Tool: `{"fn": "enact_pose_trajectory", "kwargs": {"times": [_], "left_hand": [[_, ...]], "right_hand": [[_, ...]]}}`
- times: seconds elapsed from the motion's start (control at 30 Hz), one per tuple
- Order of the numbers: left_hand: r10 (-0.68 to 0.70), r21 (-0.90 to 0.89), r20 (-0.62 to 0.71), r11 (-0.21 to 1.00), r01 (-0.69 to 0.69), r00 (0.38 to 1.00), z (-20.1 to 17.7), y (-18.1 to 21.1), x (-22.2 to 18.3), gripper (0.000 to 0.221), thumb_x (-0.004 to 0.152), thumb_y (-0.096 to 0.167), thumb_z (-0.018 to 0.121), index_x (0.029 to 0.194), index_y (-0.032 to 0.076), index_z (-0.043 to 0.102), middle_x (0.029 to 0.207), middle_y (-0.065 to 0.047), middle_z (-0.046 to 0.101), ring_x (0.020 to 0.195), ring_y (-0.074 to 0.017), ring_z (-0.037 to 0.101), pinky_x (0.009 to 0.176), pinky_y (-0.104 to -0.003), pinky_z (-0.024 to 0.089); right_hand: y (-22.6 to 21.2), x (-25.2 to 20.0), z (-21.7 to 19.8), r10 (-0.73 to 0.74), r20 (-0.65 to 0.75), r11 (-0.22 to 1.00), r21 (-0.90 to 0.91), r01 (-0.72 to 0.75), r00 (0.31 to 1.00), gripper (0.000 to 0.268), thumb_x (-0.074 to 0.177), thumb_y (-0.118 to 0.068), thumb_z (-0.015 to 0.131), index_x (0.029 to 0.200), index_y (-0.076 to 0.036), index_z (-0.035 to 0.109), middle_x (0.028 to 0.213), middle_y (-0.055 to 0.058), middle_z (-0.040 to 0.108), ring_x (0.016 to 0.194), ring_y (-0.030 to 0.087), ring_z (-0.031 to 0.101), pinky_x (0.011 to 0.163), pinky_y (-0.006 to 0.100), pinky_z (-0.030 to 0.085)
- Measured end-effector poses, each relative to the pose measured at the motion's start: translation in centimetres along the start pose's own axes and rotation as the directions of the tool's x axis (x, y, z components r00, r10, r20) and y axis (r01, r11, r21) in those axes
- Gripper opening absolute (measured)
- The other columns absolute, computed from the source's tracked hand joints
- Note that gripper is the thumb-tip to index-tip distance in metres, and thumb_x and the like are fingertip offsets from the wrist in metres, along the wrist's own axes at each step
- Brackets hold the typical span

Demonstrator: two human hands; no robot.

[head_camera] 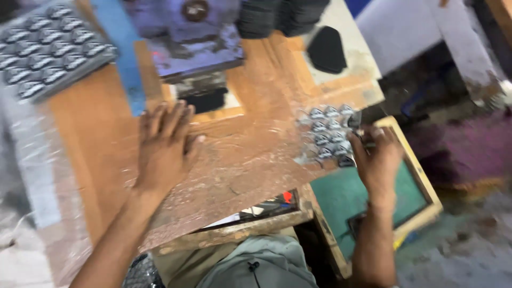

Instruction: Stamping logos onto black fabric pieces using a industrial press machine.

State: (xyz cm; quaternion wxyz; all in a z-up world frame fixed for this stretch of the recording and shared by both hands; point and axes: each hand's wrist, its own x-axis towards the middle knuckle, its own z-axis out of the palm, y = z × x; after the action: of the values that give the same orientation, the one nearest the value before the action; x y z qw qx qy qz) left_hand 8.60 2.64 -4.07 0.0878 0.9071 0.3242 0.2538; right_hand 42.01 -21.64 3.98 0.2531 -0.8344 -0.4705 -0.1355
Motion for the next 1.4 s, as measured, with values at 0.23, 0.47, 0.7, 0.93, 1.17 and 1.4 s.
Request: {"fn": "enact_pose_trajectory", "kwargs": {"times": [0.23,0.47,0.7,0.93,1.17,1.4], "left_hand": [[-0.017,-0.013,-0.015,1.0,0.017,1.0,0.3,-0.4,-0.7,0.063,0.099,0.039,0.06,0.152,0.006,0.054,0.16,-0.014,0.046,0.149,-0.0408,0.035,0.121,-0.063,0.021],[0.039,0.007,-0.087,0.999,-0.038,0.995,1.9,-1.9,-2.2,0.053,0.085,0.047,0.063,0.135,0.029,0.058,0.166,-0.012,0.036,0.157,-0.0355,0.023,0.128,-0.054,0.01],[-0.049,0.016,0.044,0.999,0.048,0.998,0.9,-0.8,-1.1,0.071,0.099,0.047,0.056,0.157,0.01,0.04,0.164,-0.012,0.035,0.154,-0.0365,0.02,0.123,-0.061,0.012],[-0.064,-0.034,0.001,0.997,0.064,0.998,0.3,-0.6,-1.0,0.069,0.098,0.049,0.057,0.152,0.008,0.046,0.16,-0.013,0.043,0.151,-0.0374,0.028,0.122,-0.061,0.018],[-0.114,-0.093,-0.014,0.989,0.112,0.993,-0.1,-0.2,-0.4,0.07,0.097,0.049,0.06,0.15,0.006,0.048,0.153,-0.015,0.048,0.143,-0.0368,0.038,0.122,-0.062,0.022],[-0.069,-0.003,-0.059,0.998,0.069,0.996,1.0,-0.5,-0.4,0.069,0.098,0.051,0.06,0.15,0.007,0.049,0.154,-0.013,0.046,0.142,-0.0379,0.037,0.121,-0.063,0.021]], "right_hand": [[-11.8,1.2,-2.9,-0.039,0.144,0.72,0.69,-0.072,0.989,0.006,0.104,0.003,0.073,0.109,0.004,0.07,0.083,0.009,0.068,0.068,0.006,0.059,0.058,0.021,0.046],[-17.2,2.2,11.9,-0.664,0.284,0.256,0.956,-0.146,0.692,0.023,0.098,-0.001,0.07,0.119,-0.002,0.062,0.119,0.009,0.066,0.068,0.008,0.068,0.053,0.025,0.059],[-16.6,7.6,15.7,-0.136,0.728,0.486,0.64,-0.595,0.672,0.029,0.096,0.0,0.063,0.125,0.001,0.059,0.09,0.013,0.068,0.066,0.021,0.074,0.055,0.029,0.061],[-10.6,12.9,25.9,-0.244,0.655,0.526,0.709,-0.47,0.715,0.03,0.094,0.011,0.053,0.123,0.014,0.06,0.099,0.016,0.071,0.074,0.02,0.075,0.06,0.029,0.062],[-12.4,9.8,19.4,-0.27,0.593,0.486,0.764,-0.424,0.758,0.045,0.095,-0.001,0.067,0.137,0.006,0.054,0.101,0.008,0.072,0.078,0.012,0.07,0.065,0.023,0.061],[-13.4,9.1,18.5,-0.242,0.524,0.549,0.768,-0.33,0.816,0.042,0.094,0.0,0.07,0.134,0.007,0.059,0.102,0.009,0.075,0.08,0.012,0.072,0.063,0.023,0.061]]}}
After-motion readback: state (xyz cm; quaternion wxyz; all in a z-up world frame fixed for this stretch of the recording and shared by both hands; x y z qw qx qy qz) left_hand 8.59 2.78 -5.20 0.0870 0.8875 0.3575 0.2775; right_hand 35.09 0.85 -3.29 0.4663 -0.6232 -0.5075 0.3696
